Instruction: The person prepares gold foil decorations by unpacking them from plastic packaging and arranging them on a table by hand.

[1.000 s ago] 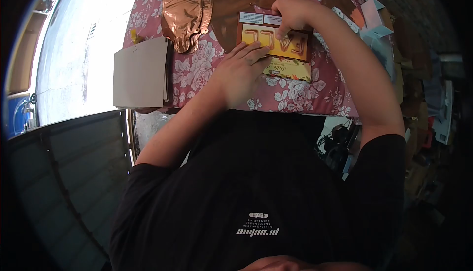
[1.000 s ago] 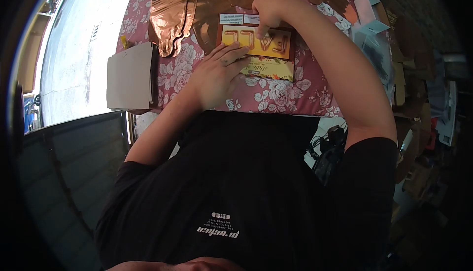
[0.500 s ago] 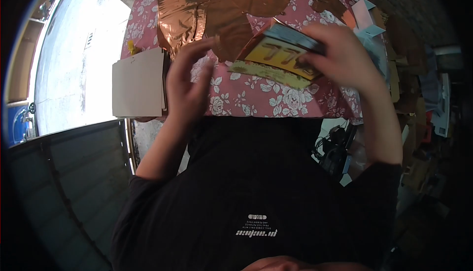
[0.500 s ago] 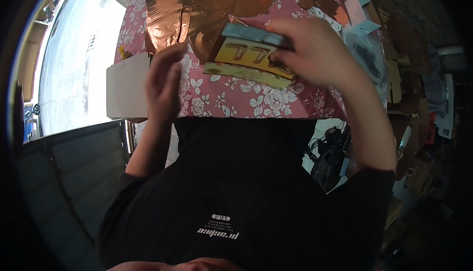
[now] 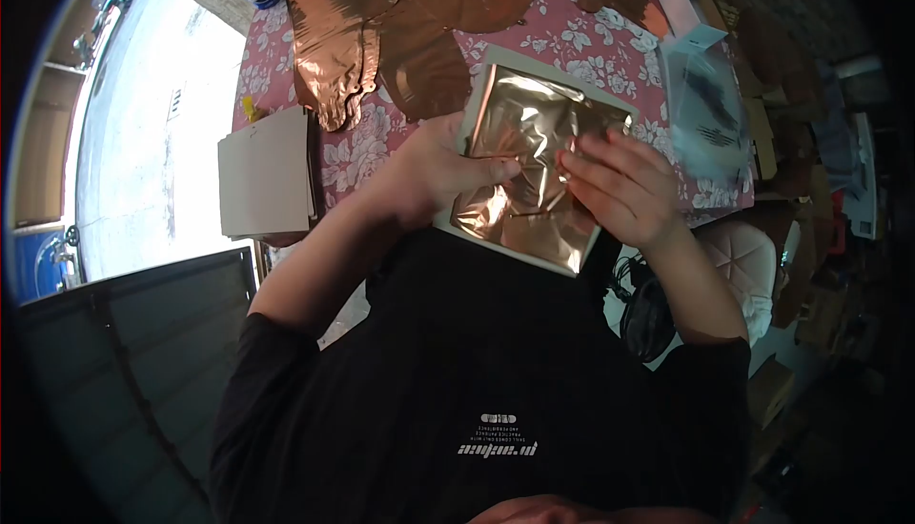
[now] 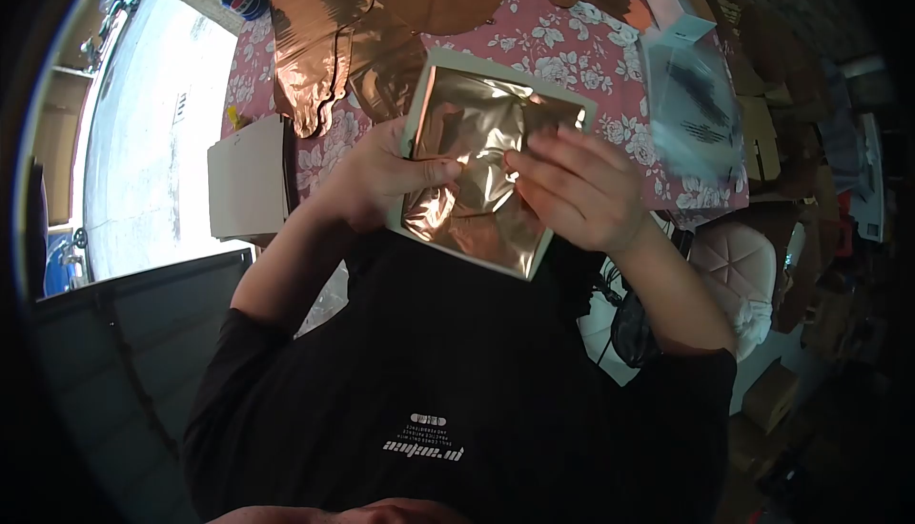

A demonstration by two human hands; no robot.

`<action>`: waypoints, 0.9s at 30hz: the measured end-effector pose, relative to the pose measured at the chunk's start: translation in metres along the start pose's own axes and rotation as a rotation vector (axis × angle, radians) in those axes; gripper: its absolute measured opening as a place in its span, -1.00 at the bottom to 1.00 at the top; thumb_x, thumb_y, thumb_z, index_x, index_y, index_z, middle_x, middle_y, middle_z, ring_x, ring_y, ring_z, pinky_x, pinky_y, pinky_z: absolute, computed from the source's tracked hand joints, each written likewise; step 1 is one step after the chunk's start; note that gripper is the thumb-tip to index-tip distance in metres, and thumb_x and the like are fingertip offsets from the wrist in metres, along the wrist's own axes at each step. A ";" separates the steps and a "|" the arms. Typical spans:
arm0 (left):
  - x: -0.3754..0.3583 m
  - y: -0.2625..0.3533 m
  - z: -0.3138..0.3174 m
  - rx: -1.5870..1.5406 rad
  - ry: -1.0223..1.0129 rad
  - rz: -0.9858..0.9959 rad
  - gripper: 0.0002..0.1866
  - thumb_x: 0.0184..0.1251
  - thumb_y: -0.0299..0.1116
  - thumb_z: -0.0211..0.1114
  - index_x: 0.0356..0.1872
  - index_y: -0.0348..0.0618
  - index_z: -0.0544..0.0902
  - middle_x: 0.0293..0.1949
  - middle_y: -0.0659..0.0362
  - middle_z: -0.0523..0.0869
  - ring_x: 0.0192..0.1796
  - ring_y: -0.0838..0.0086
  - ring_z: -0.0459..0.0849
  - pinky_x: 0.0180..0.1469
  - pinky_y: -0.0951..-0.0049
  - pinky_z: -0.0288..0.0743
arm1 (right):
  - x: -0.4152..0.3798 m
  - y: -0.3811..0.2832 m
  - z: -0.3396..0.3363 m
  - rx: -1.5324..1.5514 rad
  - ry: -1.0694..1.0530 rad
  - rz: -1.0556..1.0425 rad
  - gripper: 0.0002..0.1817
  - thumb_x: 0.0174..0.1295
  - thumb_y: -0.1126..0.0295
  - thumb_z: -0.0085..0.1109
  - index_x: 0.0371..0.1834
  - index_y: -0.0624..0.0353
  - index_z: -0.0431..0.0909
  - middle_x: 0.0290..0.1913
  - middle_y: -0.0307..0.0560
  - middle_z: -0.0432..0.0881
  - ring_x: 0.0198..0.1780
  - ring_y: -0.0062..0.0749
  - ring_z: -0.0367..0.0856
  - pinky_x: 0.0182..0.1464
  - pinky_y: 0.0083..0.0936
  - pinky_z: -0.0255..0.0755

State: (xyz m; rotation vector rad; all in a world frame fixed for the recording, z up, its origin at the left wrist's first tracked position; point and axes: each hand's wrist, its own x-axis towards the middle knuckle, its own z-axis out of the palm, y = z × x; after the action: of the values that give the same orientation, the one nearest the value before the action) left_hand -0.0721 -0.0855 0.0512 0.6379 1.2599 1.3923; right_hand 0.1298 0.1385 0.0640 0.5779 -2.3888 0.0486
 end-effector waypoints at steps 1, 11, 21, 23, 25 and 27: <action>-0.003 0.002 0.005 0.100 0.074 0.076 -0.70 0.56 -0.46 0.52 0.21 -0.27 0.74 0.02 0.27 0.84 0.01 0.63 0.74 0.12 0.50 0.63 | -0.003 0.001 0.000 -0.026 -0.058 0.067 -0.81 0.30 0.32 0.57 -0.10 0.04 0.78 0.14 -0.05 0.91 0.33 -0.09 0.82 0.41 -0.04 0.63; -0.006 -0.033 0.006 0.152 0.191 0.005 -0.66 0.56 -0.54 0.48 0.28 -0.28 0.71 0.12 0.21 0.85 0.13 0.59 0.77 0.29 0.44 0.65 | -0.008 -0.037 0.016 0.743 0.550 1.146 -0.38 0.42 0.71 0.41 0.51 0.24 0.44 0.14 -0.07 0.74 0.06 -0.56 0.70 0.06 -0.56 0.63; -0.011 -0.040 0.011 0.019 0.187 -0.003 -0.67 0.58 -0.53 0.49 0.27 -0.25 0.72 0.12 0.19 0.86 0.12 0.55 0.80 0.25 0.41 0.68 | -0.010 -0.006 0.025 1.133 0.176 1.388 -0.72 0.48 0.67 0.42 0.20 0.35 0.71 -0.06 -0.18 0.84 -0.02 -0.59 0.77 0.15 -0.57 0.65; -0.012 -0.039 0.011 -0.004 0.175 -0.001 -0.68 0.58 -0.52 0.48 0.27 -0.25 0.72 0.11 0.18 0.86 0.11 0.55 0.80 0.24 0.41 0.68 | -0.017 -0.001 0.027 1.158 0.081 1.455 -0.72 0.50 0.65 0.41 0.23 0.35 0.71 -0.05 -0.18 0.84 0.04 -0.58 0.78 0.19 -0.56 0.64; -0.012 -0.039 0.012 0.027 0.159 0.030 -0.68 0.59 -0.50 0.49 0.27 -0.24 0.71 0.09 0.20 0.86 0.07 0.57 0.79 0.19 0.43 0.68 | -0.017 0.003 0.030 1.141 0.069 1.417 -0.73 0.50 0.65 0.41 0.21 0.35 0.71 -0.05 -0.19 0.84 0.05 -0.58 0.78 0.21 -0.56 0.64; -0.012 -0.046 0.005 0.033 0.149 0.017 -0.68 0.60 -0.49 0.48 0.27 -0.24 0.71 0.09 0.21 0.86 0.07 0.57 0.79 0.19 0.43 0.68 | -0.011 0.000 0.027 1.121 0.059 1.384 -0.73 0.49 0.66 0.40 0.20 0.36 0.70 -0.06 -0.19 0.83 0.07 -0.58 0.79 0.22 -0.56 0.64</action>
State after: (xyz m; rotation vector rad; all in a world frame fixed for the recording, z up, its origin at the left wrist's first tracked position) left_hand -0.0479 -0.1028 0.0140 0.5771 1.3999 1.4572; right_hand 0.1208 0.1384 0.0363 -0.7334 -2.0273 1.9574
